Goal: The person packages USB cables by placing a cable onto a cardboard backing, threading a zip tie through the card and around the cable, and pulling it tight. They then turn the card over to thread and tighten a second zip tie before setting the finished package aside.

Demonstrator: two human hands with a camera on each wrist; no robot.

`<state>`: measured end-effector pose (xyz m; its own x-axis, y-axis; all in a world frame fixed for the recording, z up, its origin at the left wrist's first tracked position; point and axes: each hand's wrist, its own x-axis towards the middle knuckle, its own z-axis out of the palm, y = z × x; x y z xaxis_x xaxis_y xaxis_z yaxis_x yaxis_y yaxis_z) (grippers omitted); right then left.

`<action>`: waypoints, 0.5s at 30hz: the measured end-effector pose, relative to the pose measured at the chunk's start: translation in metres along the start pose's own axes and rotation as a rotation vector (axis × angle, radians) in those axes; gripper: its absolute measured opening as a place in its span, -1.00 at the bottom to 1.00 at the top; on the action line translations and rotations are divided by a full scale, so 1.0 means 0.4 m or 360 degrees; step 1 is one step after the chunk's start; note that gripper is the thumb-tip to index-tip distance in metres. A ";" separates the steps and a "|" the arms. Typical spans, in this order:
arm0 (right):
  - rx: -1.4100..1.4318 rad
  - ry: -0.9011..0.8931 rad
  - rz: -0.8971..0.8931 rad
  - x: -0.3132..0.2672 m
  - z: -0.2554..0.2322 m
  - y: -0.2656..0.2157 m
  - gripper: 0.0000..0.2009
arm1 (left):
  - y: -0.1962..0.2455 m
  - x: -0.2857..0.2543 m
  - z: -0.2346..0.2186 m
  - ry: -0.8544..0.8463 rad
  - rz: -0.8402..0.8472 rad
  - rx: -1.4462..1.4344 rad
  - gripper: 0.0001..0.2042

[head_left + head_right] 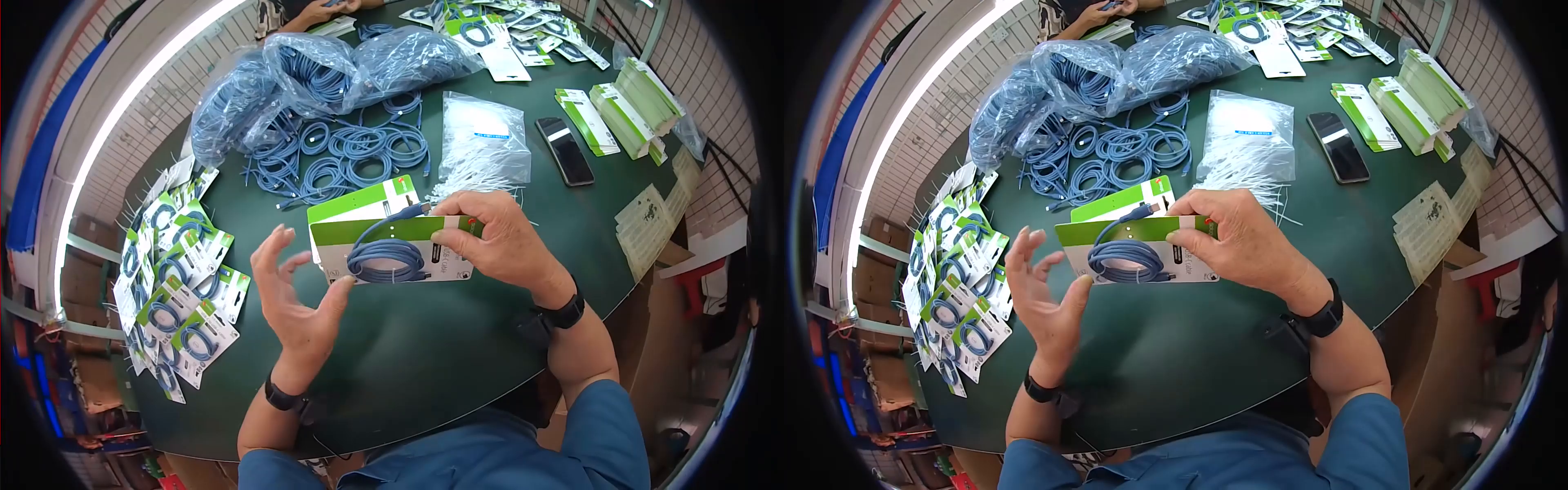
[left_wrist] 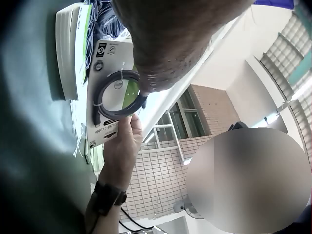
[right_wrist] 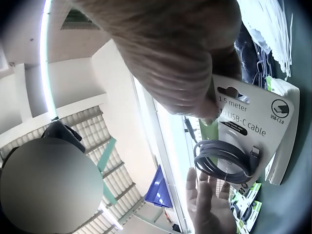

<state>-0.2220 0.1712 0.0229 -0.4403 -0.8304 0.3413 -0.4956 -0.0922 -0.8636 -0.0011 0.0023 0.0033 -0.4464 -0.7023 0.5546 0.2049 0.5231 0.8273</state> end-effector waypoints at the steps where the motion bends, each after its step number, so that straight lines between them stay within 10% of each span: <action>1: 0.0013 -0.0059 0.0005 -0.002 0.004 0.000 -0.83 | 0.039 0.020 -0.007 -0.0201 0.0249 0.0392 -0.30; 3: 0.0030 -0.0195 0.0006 -0.003 0.013 -0.002 -0.83 | 0.100 0.053 -0.010 -0.0601 0.0742 0.1165 -0.25; 7: -0.0116 -0.0314 -0.0087 -0.004 0.025 -0.003 -0.82 | 0.103 0.047 0.009 -0.0962 0.0746 0.1315 -0.27; 15: -0.0139 -0.0186 -0.0397 -0.002 0.058 -0.016 -0.76 | -0.002 -0.001 0.023 -0.0921 0.0710 0.1088 -0.43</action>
<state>-0.2012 0.1597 0.0193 -0.2099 -0.8464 0.4895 -0.6423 -0.2581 -0.7217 -0.0092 0.0065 0.0017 -0.8435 -0.1258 0.5222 -0.0067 0.9746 0.2240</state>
